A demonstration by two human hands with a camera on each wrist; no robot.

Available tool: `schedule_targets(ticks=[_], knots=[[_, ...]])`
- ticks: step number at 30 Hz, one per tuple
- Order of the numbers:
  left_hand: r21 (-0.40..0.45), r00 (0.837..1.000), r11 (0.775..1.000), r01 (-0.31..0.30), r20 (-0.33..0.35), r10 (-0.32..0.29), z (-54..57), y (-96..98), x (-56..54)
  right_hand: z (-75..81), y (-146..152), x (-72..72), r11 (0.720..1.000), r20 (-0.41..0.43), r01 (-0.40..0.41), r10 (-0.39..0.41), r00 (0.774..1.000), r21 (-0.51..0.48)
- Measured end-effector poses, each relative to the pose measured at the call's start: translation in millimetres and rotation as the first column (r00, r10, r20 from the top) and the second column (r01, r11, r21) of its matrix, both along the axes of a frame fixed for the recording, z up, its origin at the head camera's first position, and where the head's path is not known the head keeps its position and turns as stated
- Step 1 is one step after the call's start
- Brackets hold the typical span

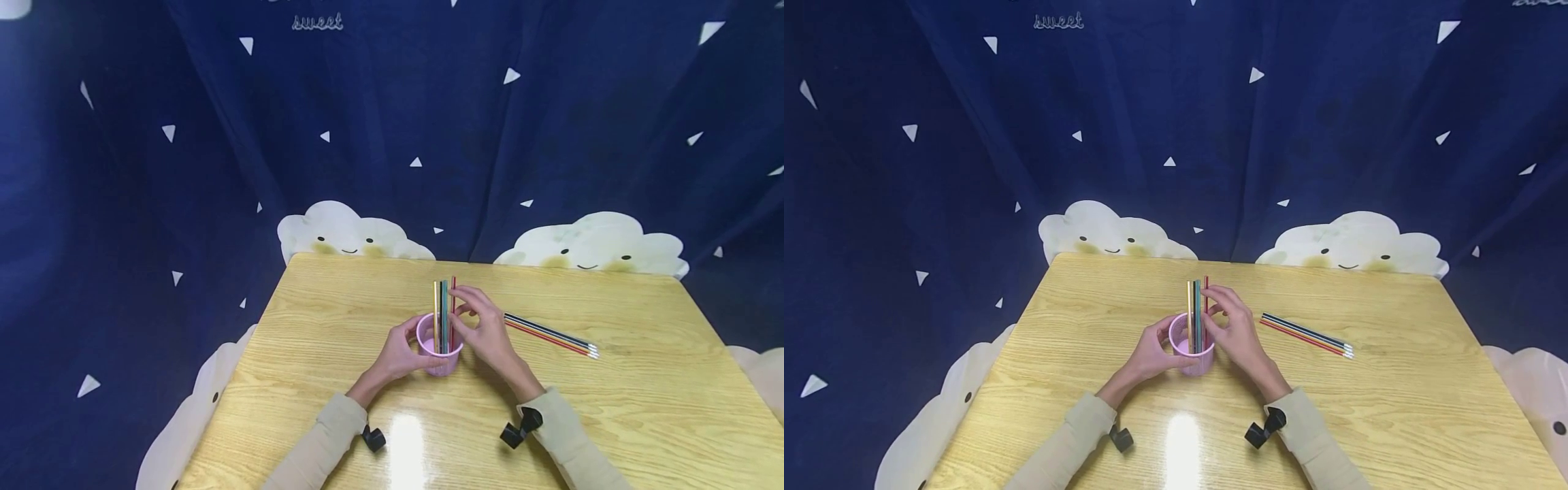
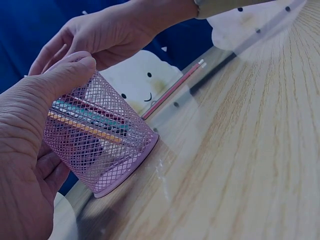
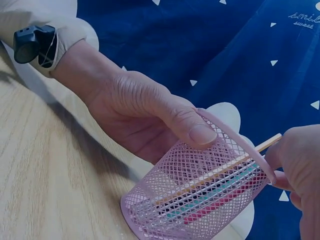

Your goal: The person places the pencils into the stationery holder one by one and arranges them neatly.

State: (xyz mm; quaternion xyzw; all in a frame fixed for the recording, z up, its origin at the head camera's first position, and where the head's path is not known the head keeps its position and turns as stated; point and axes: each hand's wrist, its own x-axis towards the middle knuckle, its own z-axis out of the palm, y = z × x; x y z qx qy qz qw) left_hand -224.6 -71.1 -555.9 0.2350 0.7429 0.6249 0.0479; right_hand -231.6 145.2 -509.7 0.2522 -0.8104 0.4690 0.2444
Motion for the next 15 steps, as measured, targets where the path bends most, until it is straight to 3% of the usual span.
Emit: schedule_targets(ticks=[8,15], knots=[[0.001,1.000,1.000,0.004,-0.031,-0.004,-2.0,-0.7,0.9,-1.9,1.6,1.8,0.999,-0.004,-0.008,0.008,1.000,0.046],[0.003,1.000,1.000,0.011,-0.016,-0.011,3.7,-2.6,2.1,-3.1,7.0,5.3,0.998,0.066,-0.041,0.038,0.997,0.042]])
